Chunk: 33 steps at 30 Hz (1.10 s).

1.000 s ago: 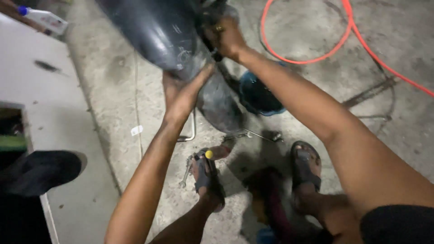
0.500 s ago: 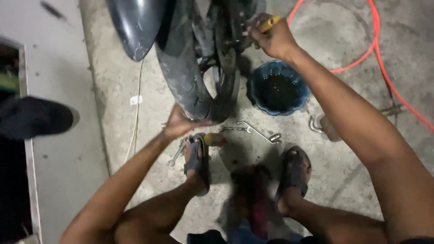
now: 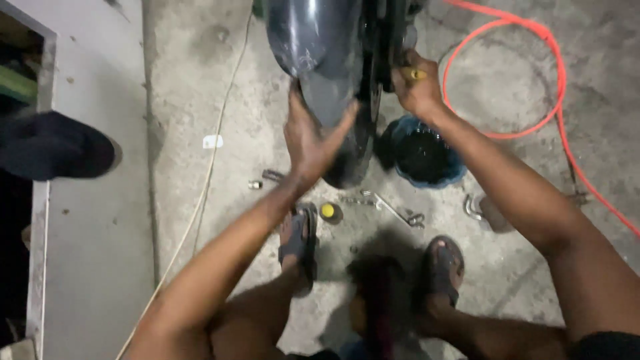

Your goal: Cleaning the front brake assembly and wheel of a motorcycle using a small tool and an air hose.

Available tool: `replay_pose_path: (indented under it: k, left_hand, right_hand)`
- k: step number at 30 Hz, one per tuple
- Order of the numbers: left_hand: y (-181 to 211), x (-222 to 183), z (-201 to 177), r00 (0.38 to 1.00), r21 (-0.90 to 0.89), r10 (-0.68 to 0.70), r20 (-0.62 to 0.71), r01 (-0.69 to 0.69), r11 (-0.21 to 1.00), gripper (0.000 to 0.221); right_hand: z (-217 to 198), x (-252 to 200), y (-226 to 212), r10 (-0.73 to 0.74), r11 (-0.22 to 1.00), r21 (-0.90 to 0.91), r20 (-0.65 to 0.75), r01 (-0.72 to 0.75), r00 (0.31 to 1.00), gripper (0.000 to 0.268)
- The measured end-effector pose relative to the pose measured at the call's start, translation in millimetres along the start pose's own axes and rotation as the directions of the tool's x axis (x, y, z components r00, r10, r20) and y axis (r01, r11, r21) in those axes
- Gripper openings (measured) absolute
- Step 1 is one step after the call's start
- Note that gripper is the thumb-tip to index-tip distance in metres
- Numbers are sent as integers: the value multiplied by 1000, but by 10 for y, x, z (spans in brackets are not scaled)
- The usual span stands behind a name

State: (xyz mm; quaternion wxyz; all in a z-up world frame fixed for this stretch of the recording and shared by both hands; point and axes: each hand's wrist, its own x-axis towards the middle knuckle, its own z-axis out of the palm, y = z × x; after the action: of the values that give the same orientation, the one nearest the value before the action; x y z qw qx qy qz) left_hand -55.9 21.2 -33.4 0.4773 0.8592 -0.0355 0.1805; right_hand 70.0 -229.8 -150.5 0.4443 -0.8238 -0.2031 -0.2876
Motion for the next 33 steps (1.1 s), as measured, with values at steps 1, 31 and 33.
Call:
replay_pose_path:
  k: [1, 31, 33]
  left_hand:
    - [78, -66, -37, 995, -46, -80, 56, 83, 996, 101]
    - [-809, -50, -308, 822, -421, 66, 566, 220, 880, 100]
    - [-645, 242, -308, 878, -487, 92, 471, 172, 856, 87]
  right_hand:
    - [-82, 28, 126, 214, 975, 27, 117, -218, 970, 12]
    - [33, -516, 247, 482, 876, -127, 162, -466, 861, 25]
    - [-113, -151, -75, 374, 927, -57, 147, -370, 916, 21]
